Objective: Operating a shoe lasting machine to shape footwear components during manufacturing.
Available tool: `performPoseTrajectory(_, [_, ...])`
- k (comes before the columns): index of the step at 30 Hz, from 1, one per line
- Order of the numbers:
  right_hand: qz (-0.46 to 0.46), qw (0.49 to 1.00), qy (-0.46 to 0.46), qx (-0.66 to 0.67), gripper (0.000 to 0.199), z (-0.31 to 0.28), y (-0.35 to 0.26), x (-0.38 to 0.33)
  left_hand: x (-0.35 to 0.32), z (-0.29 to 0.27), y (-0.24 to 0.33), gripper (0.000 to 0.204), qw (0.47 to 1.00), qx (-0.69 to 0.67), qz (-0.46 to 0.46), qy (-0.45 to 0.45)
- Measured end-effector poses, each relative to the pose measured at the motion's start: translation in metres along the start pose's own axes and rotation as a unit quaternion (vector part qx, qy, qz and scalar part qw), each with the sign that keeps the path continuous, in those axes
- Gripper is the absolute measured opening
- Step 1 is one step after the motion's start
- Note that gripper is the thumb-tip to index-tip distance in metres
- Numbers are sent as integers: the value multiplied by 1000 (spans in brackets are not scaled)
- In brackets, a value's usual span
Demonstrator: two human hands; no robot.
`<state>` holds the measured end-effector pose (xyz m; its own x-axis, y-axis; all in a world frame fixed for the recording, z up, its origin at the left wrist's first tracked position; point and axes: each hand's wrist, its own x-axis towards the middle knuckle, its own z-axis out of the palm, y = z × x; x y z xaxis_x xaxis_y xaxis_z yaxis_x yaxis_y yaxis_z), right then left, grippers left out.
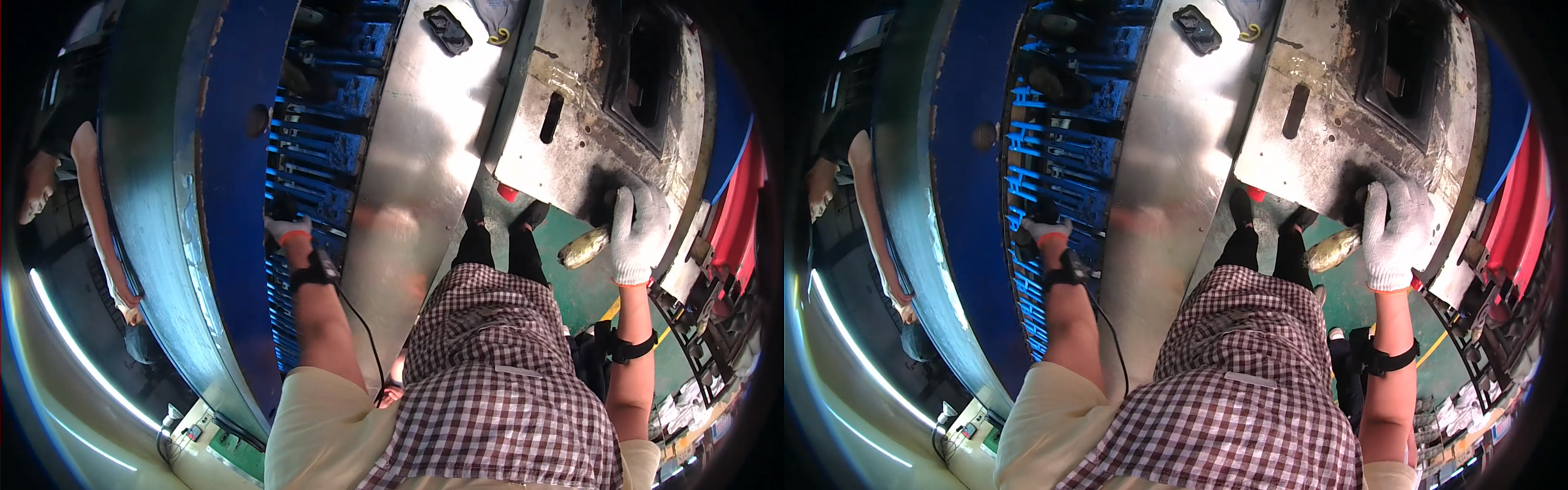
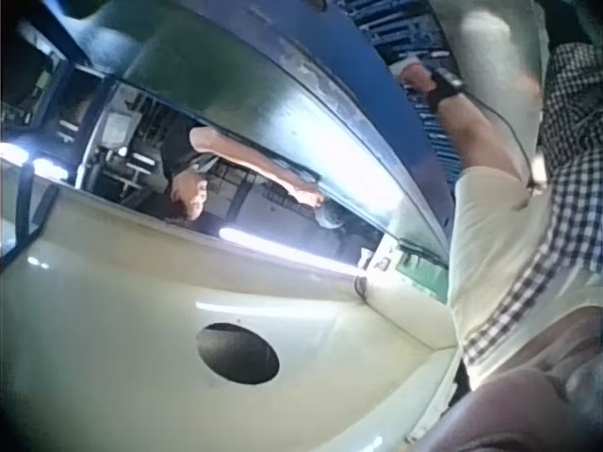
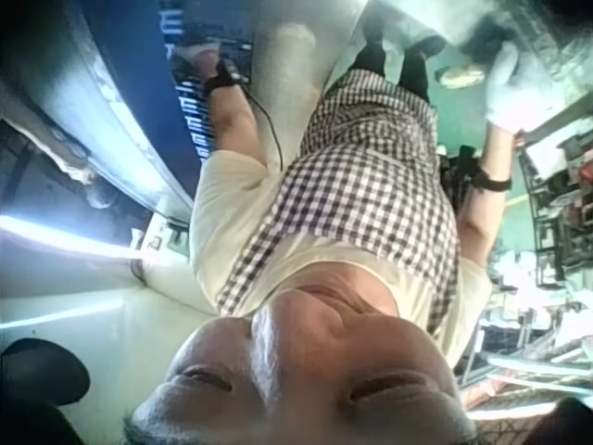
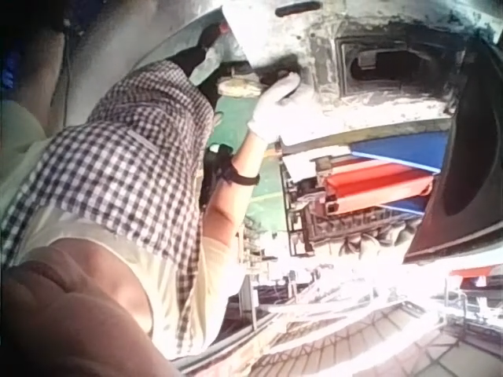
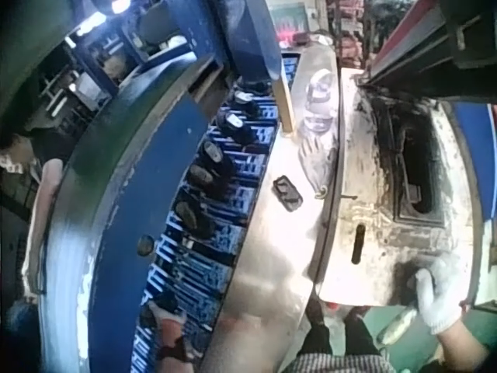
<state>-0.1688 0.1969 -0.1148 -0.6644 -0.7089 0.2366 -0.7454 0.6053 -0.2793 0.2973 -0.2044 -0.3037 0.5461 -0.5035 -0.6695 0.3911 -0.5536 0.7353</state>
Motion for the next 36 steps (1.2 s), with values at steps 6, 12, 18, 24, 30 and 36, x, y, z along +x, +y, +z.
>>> performPoseTrajectory(6, [11, 1000, -19, -9, 15, 2, -3, -2, 66, -2, 27, 55, 997, -46, -58, 3])
performPoseTrajectory(12, [-8, 1000, -10, -22, 12, -2, 0, -3, -61, -54, -2, 52, 963, -144, -133, -186])
performPoseTrajectory(18, [-63, 946, -68, 311, 36, -14, -39, 3, -262, -47, -53, 85, 813, 1, -232, -535])
performPoseTrajectory(24, [85, 707, -100, 695, 86, -24, -84, 10, -405, 48, -78, 73, 676, 236, -133, -685])
performPoseTrajectory(30, [155, 916, 138, 344, 83, -18, 29, 83, -522, 105, -42, 71, 591, 69, 407, -693])
performPoseTrajectory(36, [264, 962, 68, 16, 70, 8, 61, 153, -628, 166, 21, 61, 369, -122, 647, -656])
